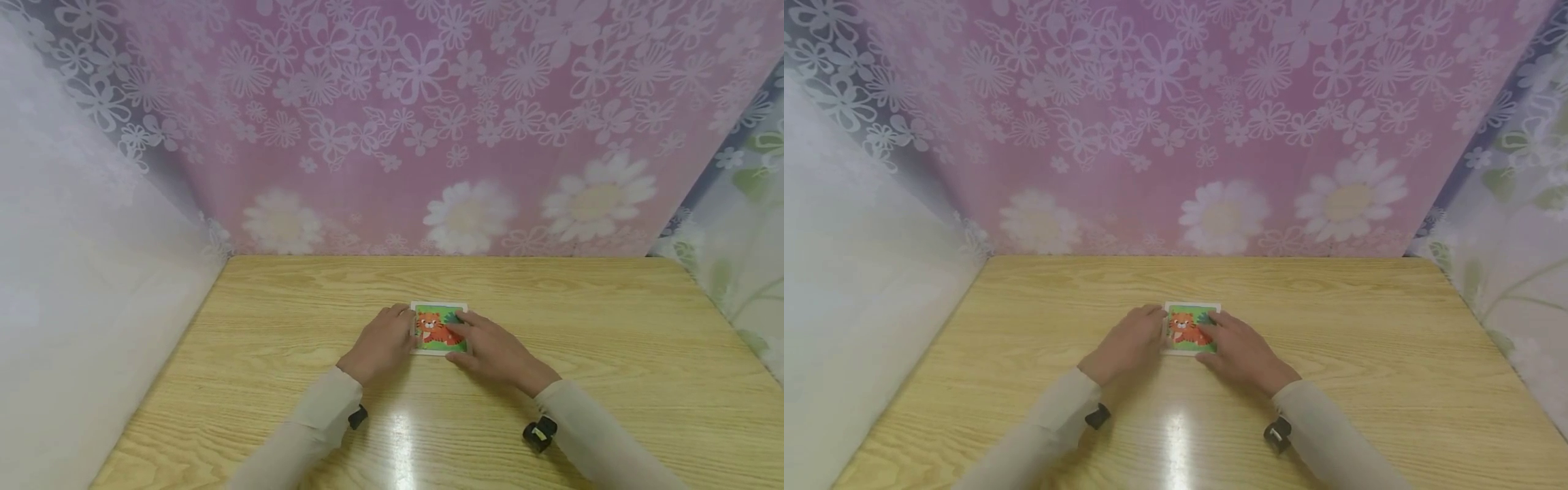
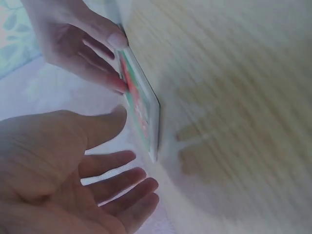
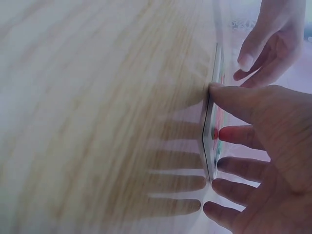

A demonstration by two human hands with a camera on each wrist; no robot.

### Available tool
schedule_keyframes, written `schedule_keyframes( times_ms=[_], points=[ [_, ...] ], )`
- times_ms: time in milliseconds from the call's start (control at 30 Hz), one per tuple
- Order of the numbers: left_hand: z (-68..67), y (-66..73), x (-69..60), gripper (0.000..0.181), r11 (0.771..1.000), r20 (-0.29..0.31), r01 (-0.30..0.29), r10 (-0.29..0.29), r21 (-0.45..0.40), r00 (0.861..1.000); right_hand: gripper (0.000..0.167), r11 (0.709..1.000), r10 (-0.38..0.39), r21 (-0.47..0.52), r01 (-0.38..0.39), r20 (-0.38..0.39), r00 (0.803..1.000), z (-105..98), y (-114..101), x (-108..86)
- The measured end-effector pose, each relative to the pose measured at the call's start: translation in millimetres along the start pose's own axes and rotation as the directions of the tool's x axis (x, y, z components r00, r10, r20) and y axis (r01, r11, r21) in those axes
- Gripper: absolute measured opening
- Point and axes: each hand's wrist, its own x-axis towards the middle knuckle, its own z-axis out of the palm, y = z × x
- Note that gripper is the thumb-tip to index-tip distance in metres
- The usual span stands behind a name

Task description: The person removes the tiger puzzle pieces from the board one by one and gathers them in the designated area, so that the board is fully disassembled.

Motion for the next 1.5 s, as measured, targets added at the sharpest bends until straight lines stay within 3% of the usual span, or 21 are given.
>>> schedule_keyframes(
  times_ms=[300, 500, 667, 1200, 1500],
  points=[
    [-0.2, -5.7, 17.8, 0.029, 0.993, -0.003, 0.095, -0.096, -0.074, 0.995, 0.057, 0.999, -0.017, 0.038, 0.017, 0.004, 1.0, 0, 1, 2.6],
    [4.5, -10.0, 30.4, 0.037, 0.97, -0.021, 0.126, -0.134, -0.208, 0.991, 0.056, 0.999, -0.018, 0.033, 0.018, 0.006, 1.0, 1, 2, 3.5],
    [7.8, -13.5, 38.3, 0.037, 0.959, -0.029, 0.138, -0.149, -0.246, 0.988, 0.055, 0.999, -0.017, 0.037, 0.016, 0.014, 1.0, 1, 2, 5.0],
    [9.6, -20.7, 47.0, 0.034, 0.923, -0.03, 0.157, -0.178, -0.353, 0.984, 0.055, 0.999, -0.02, 0.029, 0.02, 0.011, 1.0, 0, -1, 6.5],
    [8.1, -20.1, 47.6, 0.027, 0.923, -0.046, 0.15, -0.177, -0.355, 0.983, 0.054, 1.0, -0.019, 0.018, 0.019, 0.013, 1.0, 0, 0, 6.4]
  ],
)
